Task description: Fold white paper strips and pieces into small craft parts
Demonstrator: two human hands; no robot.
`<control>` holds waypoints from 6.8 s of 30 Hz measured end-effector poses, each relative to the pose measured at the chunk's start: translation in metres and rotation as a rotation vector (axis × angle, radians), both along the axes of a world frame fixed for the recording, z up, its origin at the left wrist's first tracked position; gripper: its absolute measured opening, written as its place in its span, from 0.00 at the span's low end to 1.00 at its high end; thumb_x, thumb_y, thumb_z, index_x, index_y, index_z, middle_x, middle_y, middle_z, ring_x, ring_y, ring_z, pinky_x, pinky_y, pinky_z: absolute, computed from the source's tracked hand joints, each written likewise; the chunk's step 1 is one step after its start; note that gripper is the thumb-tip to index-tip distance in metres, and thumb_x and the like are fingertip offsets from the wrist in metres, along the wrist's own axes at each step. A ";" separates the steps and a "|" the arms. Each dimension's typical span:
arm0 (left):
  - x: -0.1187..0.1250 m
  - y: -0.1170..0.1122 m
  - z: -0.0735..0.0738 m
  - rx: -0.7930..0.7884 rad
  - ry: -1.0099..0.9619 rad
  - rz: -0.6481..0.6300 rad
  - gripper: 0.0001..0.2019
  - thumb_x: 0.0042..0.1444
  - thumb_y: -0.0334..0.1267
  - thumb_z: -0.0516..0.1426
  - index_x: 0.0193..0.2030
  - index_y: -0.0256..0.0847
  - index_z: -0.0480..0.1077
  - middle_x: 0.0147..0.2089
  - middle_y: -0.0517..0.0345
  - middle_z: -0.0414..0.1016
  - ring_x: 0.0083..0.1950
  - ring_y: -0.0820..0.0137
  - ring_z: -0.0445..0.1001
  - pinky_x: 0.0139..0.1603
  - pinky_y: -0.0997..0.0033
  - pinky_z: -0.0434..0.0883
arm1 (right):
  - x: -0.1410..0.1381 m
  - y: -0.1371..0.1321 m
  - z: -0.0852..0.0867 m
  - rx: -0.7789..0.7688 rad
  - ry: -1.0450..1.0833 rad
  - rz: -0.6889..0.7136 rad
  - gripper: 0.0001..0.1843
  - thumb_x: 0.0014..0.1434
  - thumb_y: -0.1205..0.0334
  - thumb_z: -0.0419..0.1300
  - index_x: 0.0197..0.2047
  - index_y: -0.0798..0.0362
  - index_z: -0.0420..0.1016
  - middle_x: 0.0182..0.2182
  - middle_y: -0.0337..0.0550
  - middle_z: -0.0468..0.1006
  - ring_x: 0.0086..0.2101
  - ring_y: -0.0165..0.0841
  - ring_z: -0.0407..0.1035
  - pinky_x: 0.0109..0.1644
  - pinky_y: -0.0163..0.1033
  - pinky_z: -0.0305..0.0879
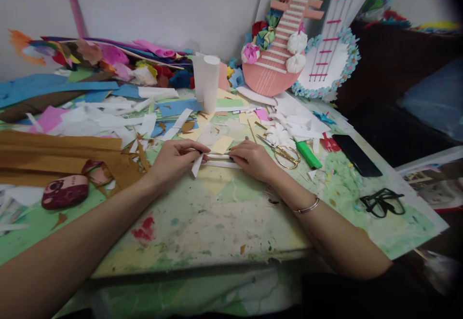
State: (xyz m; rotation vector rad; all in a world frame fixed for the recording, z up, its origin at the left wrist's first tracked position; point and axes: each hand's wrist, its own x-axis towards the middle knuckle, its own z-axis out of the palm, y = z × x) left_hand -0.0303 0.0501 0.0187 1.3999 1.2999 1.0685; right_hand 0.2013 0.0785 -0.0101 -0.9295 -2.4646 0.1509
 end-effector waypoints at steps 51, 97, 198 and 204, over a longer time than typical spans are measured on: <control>-0.003 0.003 0.001 0.070 0.039 0.056 0.12 0.39 0.39 0.63 0.32 0.39 0.82 0.31 0.52 0.81 0.31 0.68 0.72 0.27 0.74 0.63 | -0.008 -0.002 0.001 -0.257 0.271 -0.136 0.10 0.52 0.71 0.62 0.33 0.49 0.84 0.32 0.43 0.84 0.37 0.37 0.74 0.44 0.44 0.69; 0.013 0.010 0.000 -0.048 -0.473 -0.162 0.16 0.41 0.43 0.70 0.36 0.37 0.82 0.35 0.51 0.81 0.36 0.69 0.75 0.42 0.69 0.72 | -0.049 -0.029 0.030 -1.253 1.324 -0.046 0.09 0.41 0.64 0.71 0.29 0.53 0.78 0.29 0.39 0.81 0.31 0.30 0.72 0.42 0.38 0.66; 0.017 0.009 -0.003 -0.094 -0.431 -0.027 0.15 0.38 0.44 0.69 0.28 0.33 0.79 0.25 0.53 0.78 0.26 0.74 0.74 0.30 0.77 0.70 | -0.055 -0.045 0.024 -0.245 0.760 -0.261 0.11 0.58 0.64 0.60 0.41 0.51 0.83 0.37 0.42 0.85 0.35 0.34 0.80 0.43 0.41 0.77; 0.016 0.009 -0.002 -0.051 -0.432 -0.008 0.11 0.39 0.41 0.68 0.27 0.34 0.79 0.27 0.52 0.80 0.27 0.71 0.76 0.35 0.71 0.74 | -0.053 -0.036 0.027 -0.647 1.009 -0.243 0.11 0.48 0.66 0.67 0.37 0.51 0.83 0.37 0.42 0.85 0.39 0.37 0.80 0.48 0.45 0.77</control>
